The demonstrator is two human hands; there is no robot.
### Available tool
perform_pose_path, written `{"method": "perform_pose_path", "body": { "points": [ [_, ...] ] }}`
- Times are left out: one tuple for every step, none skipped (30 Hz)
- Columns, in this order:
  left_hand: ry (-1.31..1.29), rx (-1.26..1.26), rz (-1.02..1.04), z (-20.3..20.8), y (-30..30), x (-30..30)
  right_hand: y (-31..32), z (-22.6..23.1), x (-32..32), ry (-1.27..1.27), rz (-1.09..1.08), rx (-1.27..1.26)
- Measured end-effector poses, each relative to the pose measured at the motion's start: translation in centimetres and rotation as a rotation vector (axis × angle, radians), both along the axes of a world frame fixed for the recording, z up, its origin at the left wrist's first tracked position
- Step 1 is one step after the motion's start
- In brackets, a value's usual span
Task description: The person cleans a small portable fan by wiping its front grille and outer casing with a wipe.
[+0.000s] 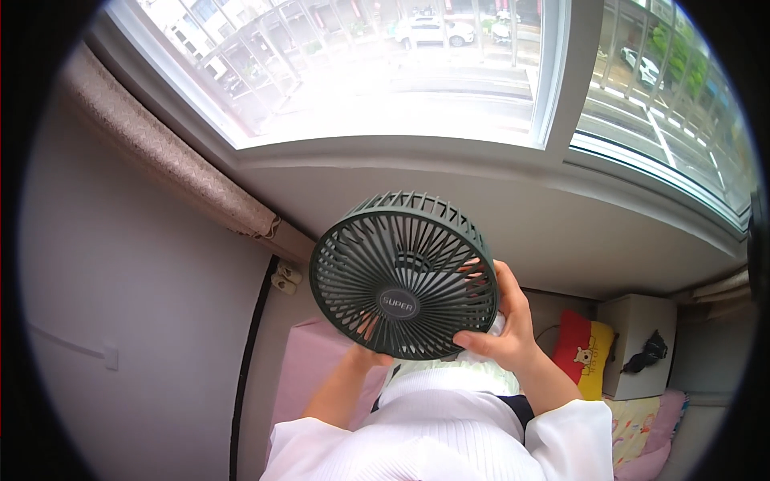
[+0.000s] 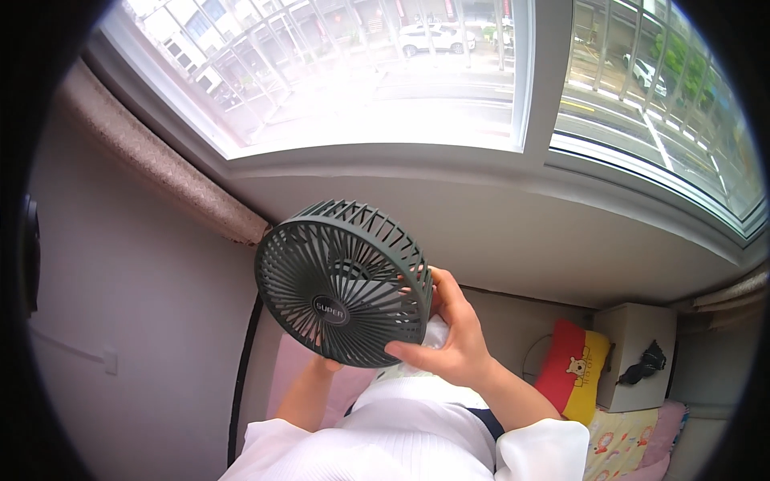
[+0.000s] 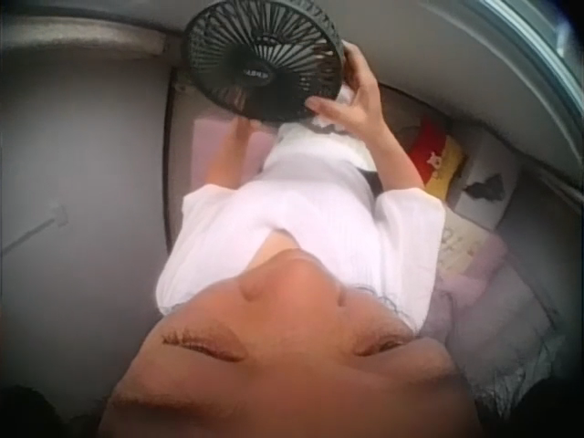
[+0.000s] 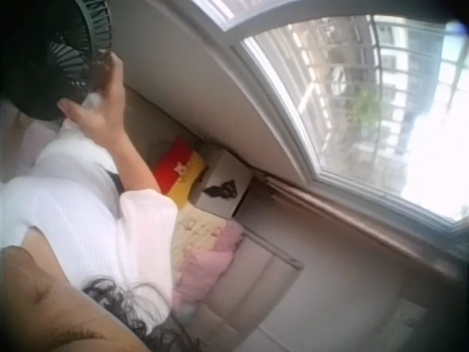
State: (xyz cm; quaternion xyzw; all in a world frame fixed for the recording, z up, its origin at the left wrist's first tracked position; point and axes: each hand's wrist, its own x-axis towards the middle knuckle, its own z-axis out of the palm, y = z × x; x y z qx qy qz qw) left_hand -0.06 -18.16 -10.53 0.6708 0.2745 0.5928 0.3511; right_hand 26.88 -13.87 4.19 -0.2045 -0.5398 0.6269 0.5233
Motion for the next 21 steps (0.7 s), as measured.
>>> {"method": "perform_pose_path", "body": {
  "points": [
    [0.016,-0.01,-0.01,0.4,0.2,0.3,0.0,0.1,0.0,-0.008,-0.004,0.031],
    [0.032,-0.017,-0.02,0.8,0.4,0.6,-0.1,0.3,0.0,-0.016,-0.008,0.061],
    [-0.046,-0.081,-0.033,0.5,0.0,0.4,-0.1,0.3,0.1,-0.041,-0.027,0.101],
    [-0.084,-0.113,-0.04,0.2,-0.3,0.1,-0.1,0.5,0.1,-0.037,-0.03,0.102],
    [-0.122,-0.143,-0.046,-0.1,-0.6,-0.2,-0.2,0.7,0.2,-0.063,-0.036,0.159],
    [-0.077,-0.187,-0.055,-0.3,-0.8,-1.0,-0.2,0.9,0.2,-0.089,-0.042,0.215],
    [-0.054,-0.21,-0.064,0.4,-0.7,-1.2,0.1,1.0,0.1,-0.103,-0.091,0.295],
    [-0.031,-0.234,-0.073,1.1,-0.6,-1.3,0.3,1.2,0.2,-0.103,-0.097,0.293],
    [0.015,-0.262,-0.09,1.9,-0.6,-1.4,0.4,1.5,0.4,-0.118,-0.09,0.322],
    [0.035,-0.268,-0.087,2.6,-0.6,-1.3,0.5,1.7,0.4,-0.131,-0.079,0.353],
    [0.055,-0.276,-0.086,3.3,-0.5,-1.1,0.8,1.7,0.5,-0.143,-0.085,0.386],
    [0.076,-0.285,-0.085,3.9,-0.5,-0.9,0.9,1.7,0.5,-0.142,-0.088,0.384],
    [-0.071,-0.417,-0.169,6.1,-0.1,0.2,1.1,1.6,0.7,-0.17,-0.087,0.391],
    [-0.132,-0.477,-0.202,6.6,0.0,0.6,1.2,1.6,0.7,-0.196,-0.079,0.399],
    [-0.196,-0.536,-0.233,7.1,0.1,1.1,1.1,1.6,0.7,-0.195,-0.078,0.397],
    [-0.263,-0.596,-0.261,7.5,0.2,1.5,0.9,1.7,0.8,-0.216,-0.05,0.356],
    [-0.326,-0.607,-0.284,8.0,0.2,2.3,0.8,1.8,0.9,-0.236,-0.022,0.314],
    [-0.373,-0.63,-0.304,8.1,0.3,2.7,0.8,1.8,0.9,-0.236,-0.023,0.309],
    [-0.413,-0.633,-0.315,8.0,0.3,3.0,0.8,1.9,0.8,-0.255,-0.017,0.309],
    [-0.45,-0.634,-0.326,8.0,0.1,3.3,0.8,2.0,0.7,-0.273,-0.011,0.308],
    [-0.484,-0.633,-0.337,7.8,0.1,3.5,0.7,1.6,0.5,-0.274,-0.014,0.284]
  ]
}}
